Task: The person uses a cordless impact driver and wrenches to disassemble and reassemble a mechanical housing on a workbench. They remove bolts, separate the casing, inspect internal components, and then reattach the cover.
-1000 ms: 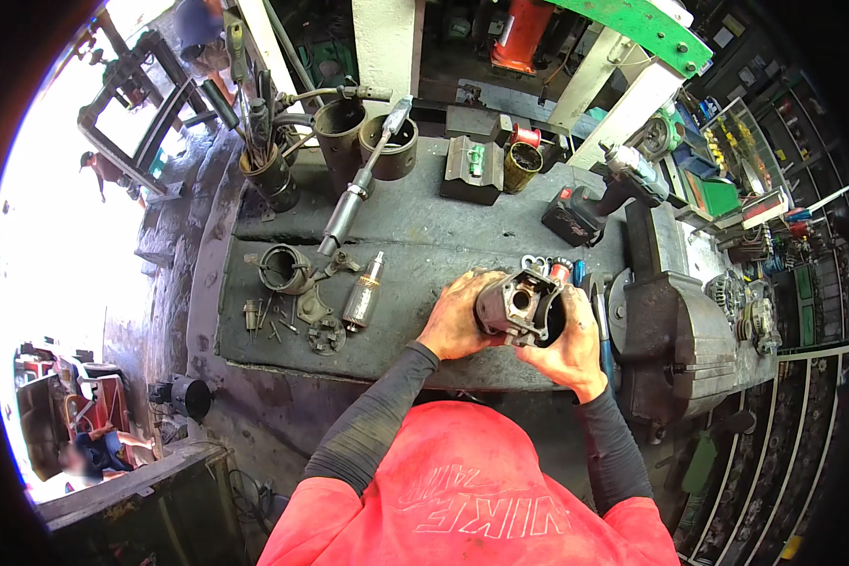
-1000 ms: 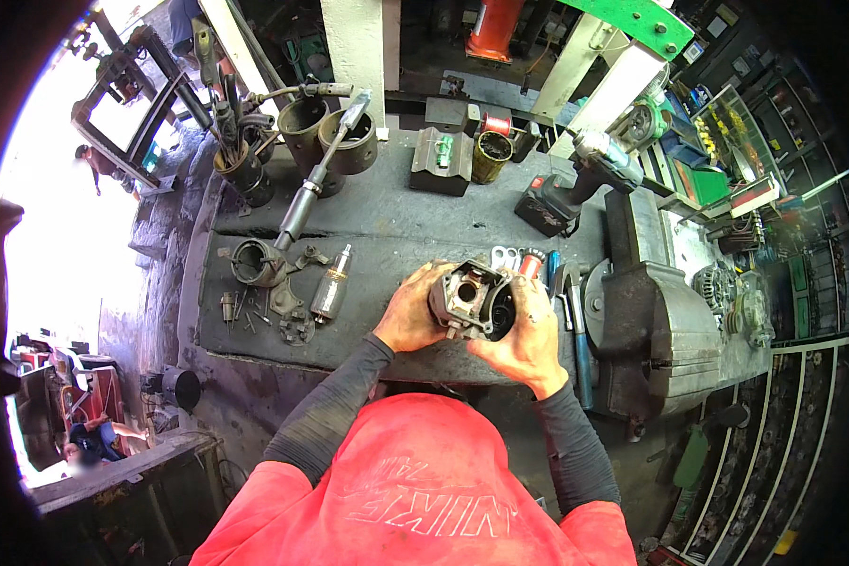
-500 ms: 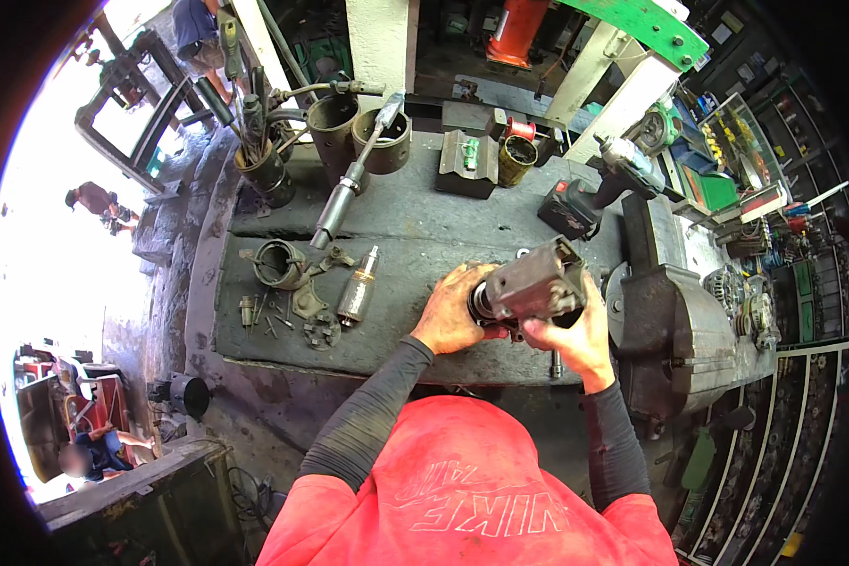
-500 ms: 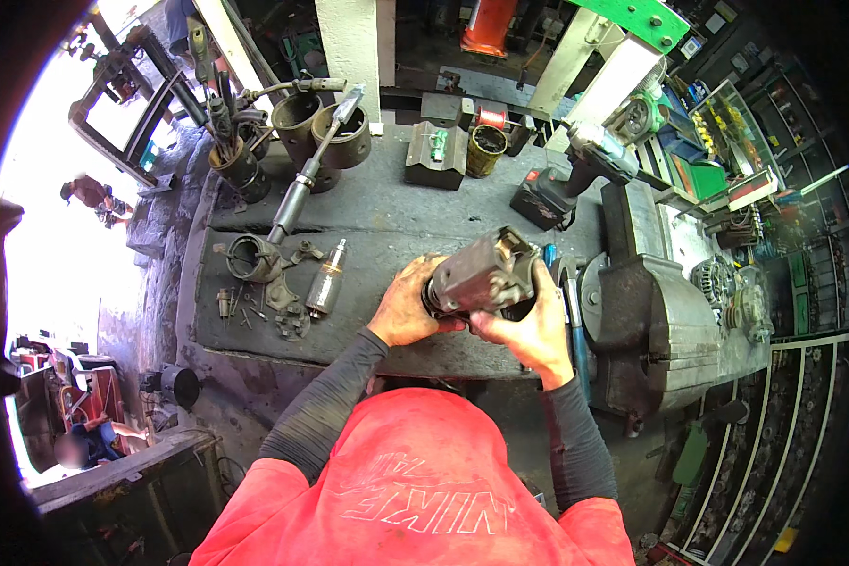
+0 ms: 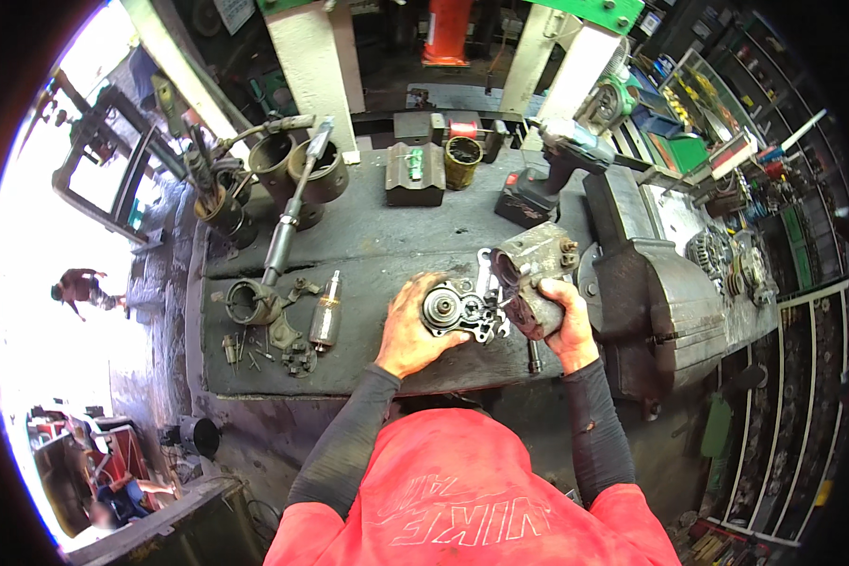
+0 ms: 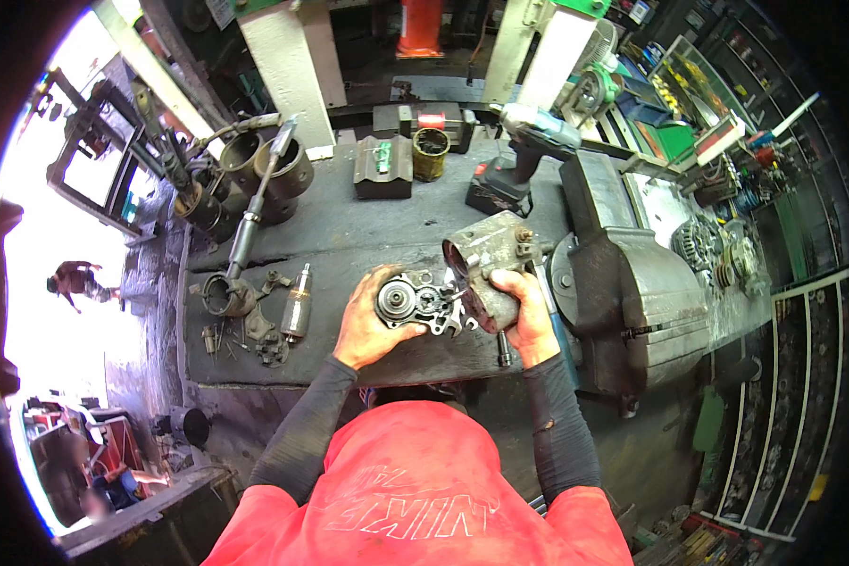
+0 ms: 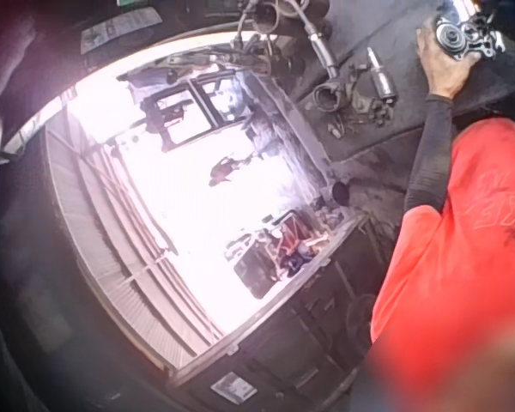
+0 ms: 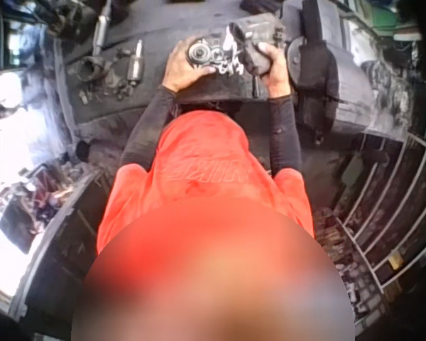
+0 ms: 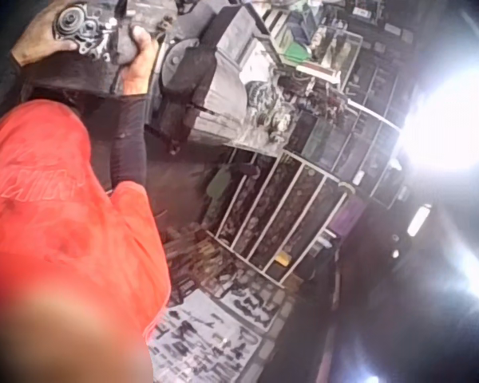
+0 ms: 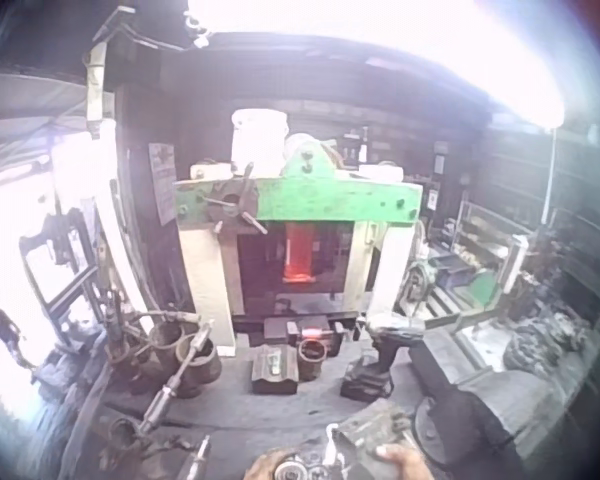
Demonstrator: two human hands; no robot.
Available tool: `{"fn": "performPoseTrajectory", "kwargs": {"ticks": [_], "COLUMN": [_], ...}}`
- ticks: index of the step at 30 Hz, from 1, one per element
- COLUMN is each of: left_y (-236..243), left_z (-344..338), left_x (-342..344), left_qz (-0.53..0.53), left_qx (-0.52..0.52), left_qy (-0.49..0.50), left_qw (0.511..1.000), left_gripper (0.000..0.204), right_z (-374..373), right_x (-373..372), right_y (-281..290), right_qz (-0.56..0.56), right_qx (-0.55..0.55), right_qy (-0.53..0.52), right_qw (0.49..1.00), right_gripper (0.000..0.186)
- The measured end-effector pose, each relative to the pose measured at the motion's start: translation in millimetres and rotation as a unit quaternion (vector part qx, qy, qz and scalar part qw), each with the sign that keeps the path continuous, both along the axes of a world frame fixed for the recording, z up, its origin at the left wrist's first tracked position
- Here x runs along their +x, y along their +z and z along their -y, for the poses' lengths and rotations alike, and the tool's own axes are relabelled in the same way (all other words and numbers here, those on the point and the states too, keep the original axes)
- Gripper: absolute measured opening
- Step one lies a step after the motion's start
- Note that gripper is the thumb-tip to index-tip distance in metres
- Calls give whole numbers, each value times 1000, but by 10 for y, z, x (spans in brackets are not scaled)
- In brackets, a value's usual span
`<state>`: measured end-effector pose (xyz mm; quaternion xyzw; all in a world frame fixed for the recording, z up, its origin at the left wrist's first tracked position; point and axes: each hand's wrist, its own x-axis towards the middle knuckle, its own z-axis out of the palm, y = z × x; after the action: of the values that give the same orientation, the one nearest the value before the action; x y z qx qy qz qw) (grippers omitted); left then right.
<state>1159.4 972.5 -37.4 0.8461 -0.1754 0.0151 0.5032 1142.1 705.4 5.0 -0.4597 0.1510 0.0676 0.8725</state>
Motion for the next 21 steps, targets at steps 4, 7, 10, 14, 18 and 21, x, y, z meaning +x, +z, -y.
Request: {"fn": "performPoseTrajectory", "kwargs": {"ticks": [4, 7, 10, 14, 18, 21], "left_y": [18, -77, -264, -461, -493, -461], "left_z": [-25, -43, -53, -130, -80, -19], "left_x": [-197, -488, -784, -1001, -1082, -1104], "left_qz": [34, 51, -175, -341, -372, -376], "left_qx": [-20, -3, -293, -338, -309, -310], "left_qy": [39, 151, 228, 231, 197, 206], "left_qw": [998, 987, 912, 846, 853, 849], "left_gripper": [105, 95, 64, 36, 30, 29], "right_z": [78, 135, 202, 320, 431, 491], "right_x": [22, 57, 60, 18, 5, 24], "right_y": [-198, -327, -443, -585, -701, -758], "right_qz": [-17, -25, -33, -54, -77, -71], "right_qx": [79, 114, 132, 155, 106, 54], "right_qy": [-24, -36, -48, -46, -31, 10], "right_qw": [996, 993, 990, 985, 991, 996], "right_gripper": [33, 33, 34, 34, 32, 35]}}
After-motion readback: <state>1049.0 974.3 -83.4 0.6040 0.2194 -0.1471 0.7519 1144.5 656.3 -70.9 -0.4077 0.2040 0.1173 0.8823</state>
